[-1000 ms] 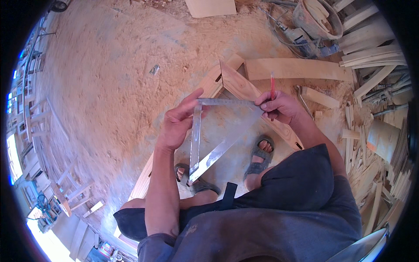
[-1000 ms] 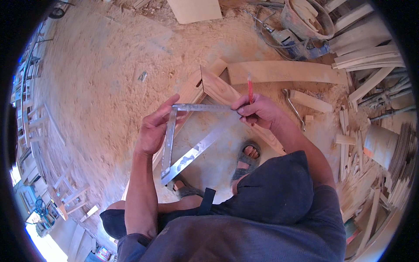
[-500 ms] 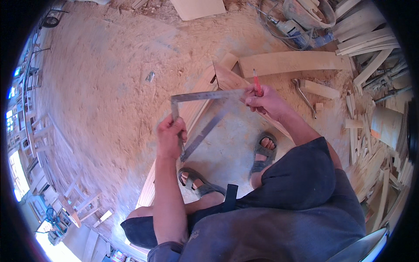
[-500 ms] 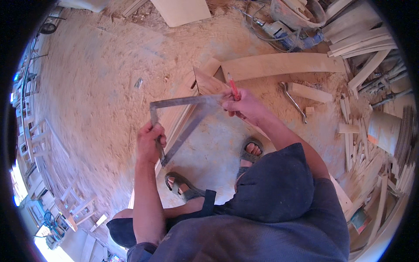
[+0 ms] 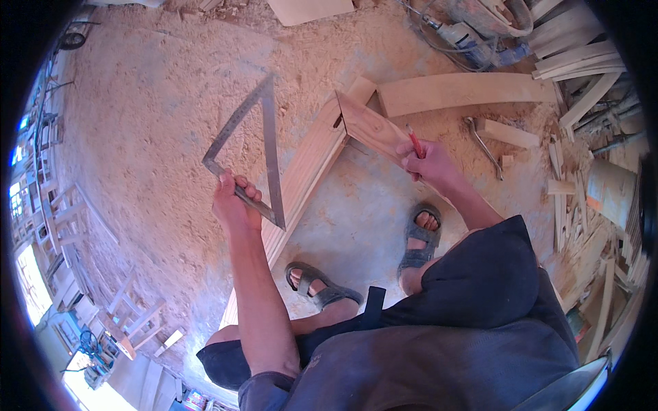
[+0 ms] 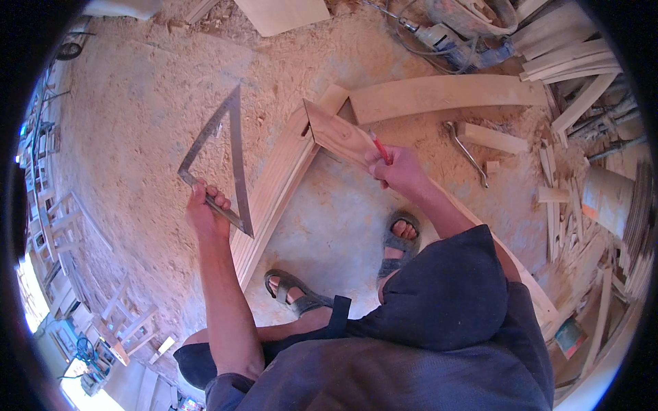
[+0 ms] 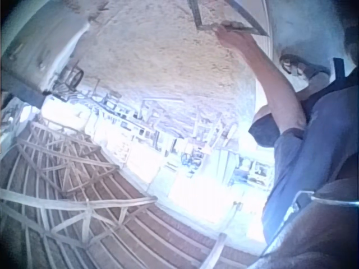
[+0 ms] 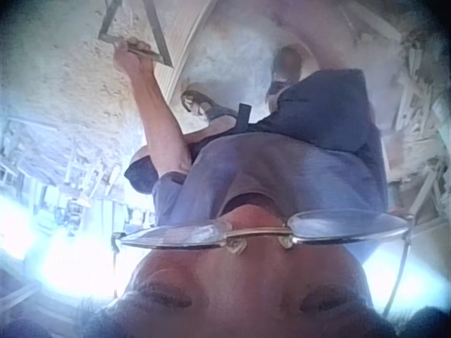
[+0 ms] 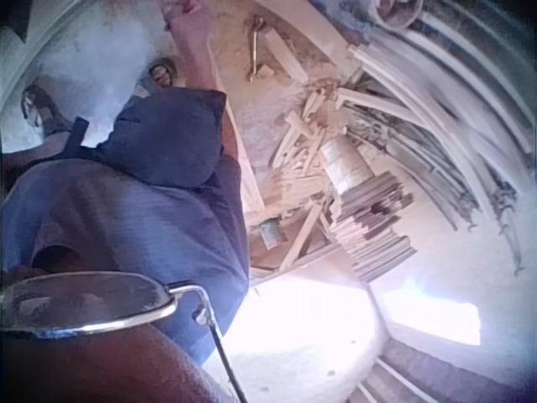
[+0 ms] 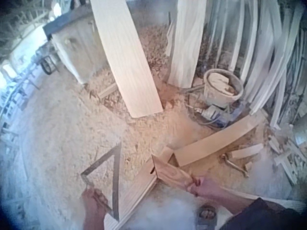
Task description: The person aligns two pieces of wood on the floor, uses a square tool and a pencil to mark lines on the wood, and checks the alignment multiple times.
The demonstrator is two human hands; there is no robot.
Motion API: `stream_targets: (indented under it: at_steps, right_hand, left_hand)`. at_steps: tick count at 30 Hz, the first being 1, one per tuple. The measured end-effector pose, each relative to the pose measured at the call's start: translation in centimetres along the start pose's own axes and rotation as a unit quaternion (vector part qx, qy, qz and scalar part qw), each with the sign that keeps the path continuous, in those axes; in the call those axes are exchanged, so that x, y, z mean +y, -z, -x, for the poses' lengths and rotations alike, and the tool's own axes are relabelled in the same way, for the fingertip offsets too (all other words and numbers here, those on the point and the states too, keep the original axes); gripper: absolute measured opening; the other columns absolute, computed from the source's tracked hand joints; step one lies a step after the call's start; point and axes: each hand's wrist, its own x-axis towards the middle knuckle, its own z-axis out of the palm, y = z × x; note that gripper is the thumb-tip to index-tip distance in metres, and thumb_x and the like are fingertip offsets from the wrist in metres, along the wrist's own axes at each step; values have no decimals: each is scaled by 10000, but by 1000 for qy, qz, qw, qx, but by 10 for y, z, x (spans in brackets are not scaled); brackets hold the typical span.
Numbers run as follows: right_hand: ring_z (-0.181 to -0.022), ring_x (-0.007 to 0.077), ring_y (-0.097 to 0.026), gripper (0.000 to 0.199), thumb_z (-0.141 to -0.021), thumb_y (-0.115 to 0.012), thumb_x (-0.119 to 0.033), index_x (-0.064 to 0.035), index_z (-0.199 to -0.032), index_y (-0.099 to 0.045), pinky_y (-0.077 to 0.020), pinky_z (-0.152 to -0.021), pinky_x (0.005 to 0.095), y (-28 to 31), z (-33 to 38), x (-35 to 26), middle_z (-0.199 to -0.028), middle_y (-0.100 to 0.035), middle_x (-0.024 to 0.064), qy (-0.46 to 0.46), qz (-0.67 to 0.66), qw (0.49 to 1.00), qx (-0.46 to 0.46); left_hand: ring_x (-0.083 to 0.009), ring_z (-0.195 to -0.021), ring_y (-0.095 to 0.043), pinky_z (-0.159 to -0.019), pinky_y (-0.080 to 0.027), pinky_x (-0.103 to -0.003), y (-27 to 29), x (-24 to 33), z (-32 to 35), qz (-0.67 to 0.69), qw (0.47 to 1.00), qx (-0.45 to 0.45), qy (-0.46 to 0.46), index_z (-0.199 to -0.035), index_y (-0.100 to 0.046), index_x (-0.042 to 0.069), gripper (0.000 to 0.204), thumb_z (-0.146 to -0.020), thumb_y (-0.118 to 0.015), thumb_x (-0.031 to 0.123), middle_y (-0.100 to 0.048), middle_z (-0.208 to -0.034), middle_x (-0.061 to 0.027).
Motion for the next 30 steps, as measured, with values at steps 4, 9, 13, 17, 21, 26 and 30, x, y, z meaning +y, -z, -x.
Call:
stream_targets:
  at_steps: [4,9,13,17,21,26,30]
  right_hand:
    - [-580,93,-588,214,-885,-692,-68,16,-1080,-664,-475,-523,255,-2,-1,2,-750,-613,14,23,62,998,10]
    - [-568,92,-584,156,-881,-680,-41,6,-1028,-659,-481,-500,262,-2,-7,5,-752,-607,15,32,80,996,11]
    - [-563,96,-585,143,-873,-676,-12,3,-1015,-658,-481,-492,261,-9,-7,-2,-756,-605,19,18,88,996,13]
    - [-554,103,-584,141,-873,-671,-7,3,-1013,-656,-480,-482,263,2,-9,5,-757,-604,25,19,83,996,9]
    - [-563,115,-602,131,-869,-681,-40,-19,-995,-654,-497,-473,286,-3,-9,1,-727,-612,26,20,72,997,9]
    - [-612,118,-620,180,-846,-680,-36,-5,-1021,-654,-509,-479,278,1,-8,-2,-773,-634,42,31,49,998,-17]
    - [-581,121,-611,197,-866,-664,-51,5,-1055,-652,-492,-474,272,9,-11,3,-773,-636,51,34,39,998,-37]
  left_hand:
    - [-187,-618,-515,-561,-438,-359,-24,-2,10,-9,1000,24,4,-1197,-538,94,179,-1111,-484,241,-544,-793,-45]
    - [-192,-613,-516,-559,-442,-361,-21,-27,21,-20,999,32,34,-1206,-532,87,182,-1108,-488,234,-544,-778,-44]
    - [-191,-615,-519,-566,-444,-361,-2,-18,15,42,997,64,-17,-1156,-556,77,160,-1095,-519,221,-550,-770,-41]
    - [-147,-626,-497,-585,-434,-325,-29,13,13,-22,990,69,-117,-925,-563,74,246,-1083,-564,264,-548,-742,-21]
    - [-109,-673,-485,-637,-432,-296,-35,44,-4,-283,936,-75,-196,-883,-660,25,296,-1063,-623,257,-525,-746,8]
    - [-197,-769,-583,-723,-488,-348,-48,43,-8,-532,752,-209,-329,-1158,-703,-7,226,-966,-713,113,-578,-814,-63]
    - [-290,-791,-611,-718,-492,-372,-54,43,8,-578,685,-274,-348,-1150,-720,29,276,-881,-756,79,-603,-850,-129]
